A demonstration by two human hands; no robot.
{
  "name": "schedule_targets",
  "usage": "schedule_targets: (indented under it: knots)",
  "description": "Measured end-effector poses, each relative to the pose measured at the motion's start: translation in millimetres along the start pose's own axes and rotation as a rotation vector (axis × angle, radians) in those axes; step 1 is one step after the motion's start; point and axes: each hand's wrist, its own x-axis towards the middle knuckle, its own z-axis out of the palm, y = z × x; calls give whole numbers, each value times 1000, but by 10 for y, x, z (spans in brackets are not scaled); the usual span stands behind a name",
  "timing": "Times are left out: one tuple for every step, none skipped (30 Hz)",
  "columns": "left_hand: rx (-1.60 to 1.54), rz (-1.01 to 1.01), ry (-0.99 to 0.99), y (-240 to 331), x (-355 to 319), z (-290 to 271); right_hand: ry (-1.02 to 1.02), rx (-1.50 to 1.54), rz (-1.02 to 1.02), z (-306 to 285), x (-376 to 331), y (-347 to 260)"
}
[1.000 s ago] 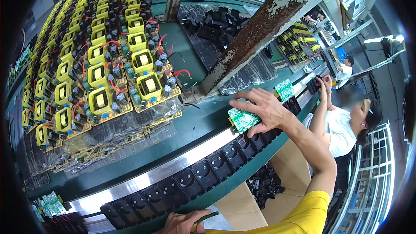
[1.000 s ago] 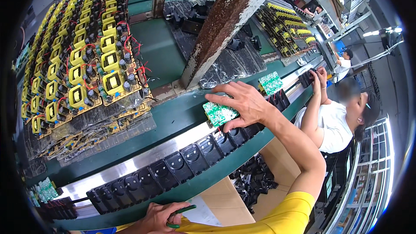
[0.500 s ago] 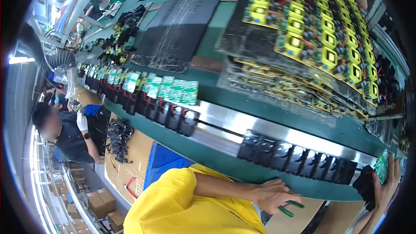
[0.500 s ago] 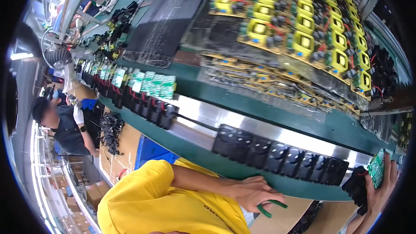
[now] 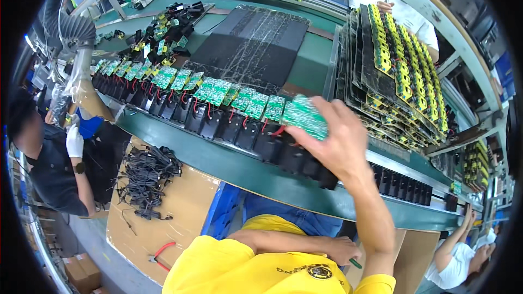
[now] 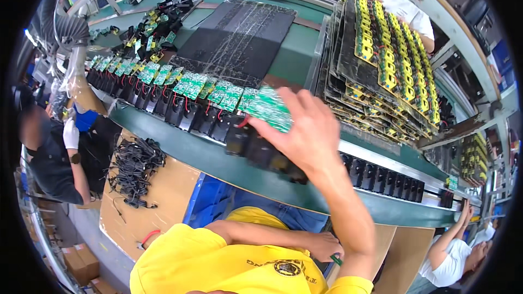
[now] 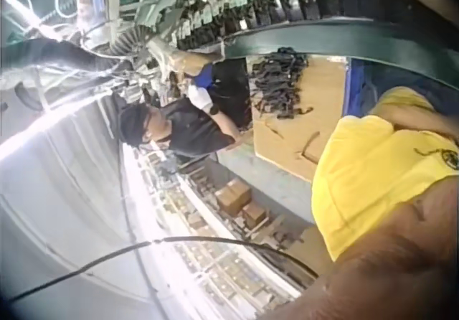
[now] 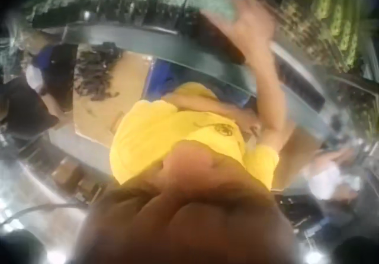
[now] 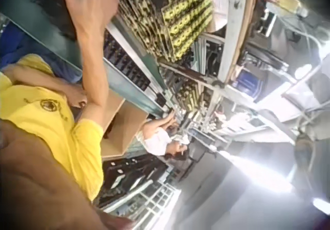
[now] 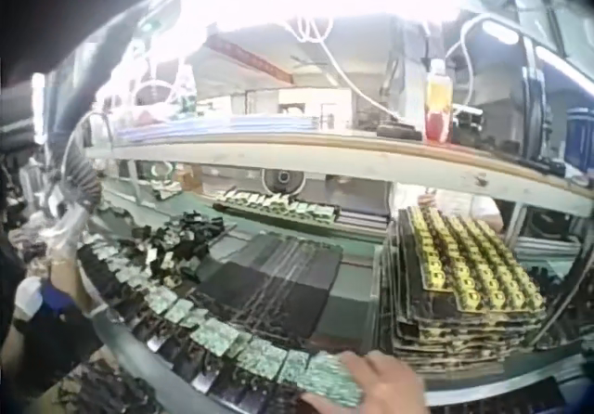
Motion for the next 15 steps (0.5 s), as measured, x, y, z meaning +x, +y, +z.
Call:
schedule_targets:
  knots:
    - [8, 17, 10, -91, -4, 15, -3, -16, -13, 165, 60, -88]
    - [-29, 93, 136, -183, -4, 33, -10, -7, -9, 319, 105, -155]
    - [-71, 164, 262, -299, 7, 92, -20, 9, -4, 471, 137, -227]
    - [-114, 236, 386, -365, 0, 114, -29, 23, 4, 590, 172, -292]
    - [-159, 308, 508, -415, 11, 142, -38, 38, 12, 674, 214, -358]
    - [-162, 320, 513, -379, -19, 106, -45, 28, 8, 724, 244, -406]
    - [-182, 301, 502, -358, -59, 67, -68, 32, 11, 767, 269, -446]
    - [-199, 279, 488, -348, -131, 7, -87, 38, 18, 813, 297, -482]
    - [-215, 256, 472, -336, -202, -56, -105, 44, 26, 856, 323, -513]
    - [-232, 232, 453, -318, -260, -114, -122, 51, 37, 897, 347, -541]
    - [-232, 237, 447, -322, -282, -143, -120, 45, 41, 930, 374, -573]
    - [-263, 209, 415, -322, -299, -170, -137, 19, 58, 957, 397, -596]
    - [-297, 174, 384, -345, -300, -161, -156, -1, 78, 996, 404, -616]
    - [-331, 139, 347, -361, -297, -142, -174, -21, 102, 1028, 410, -622]
    - [-363, 102, 305, -368, -290, -111, -189, -42, 131, 1051, 419, -611]
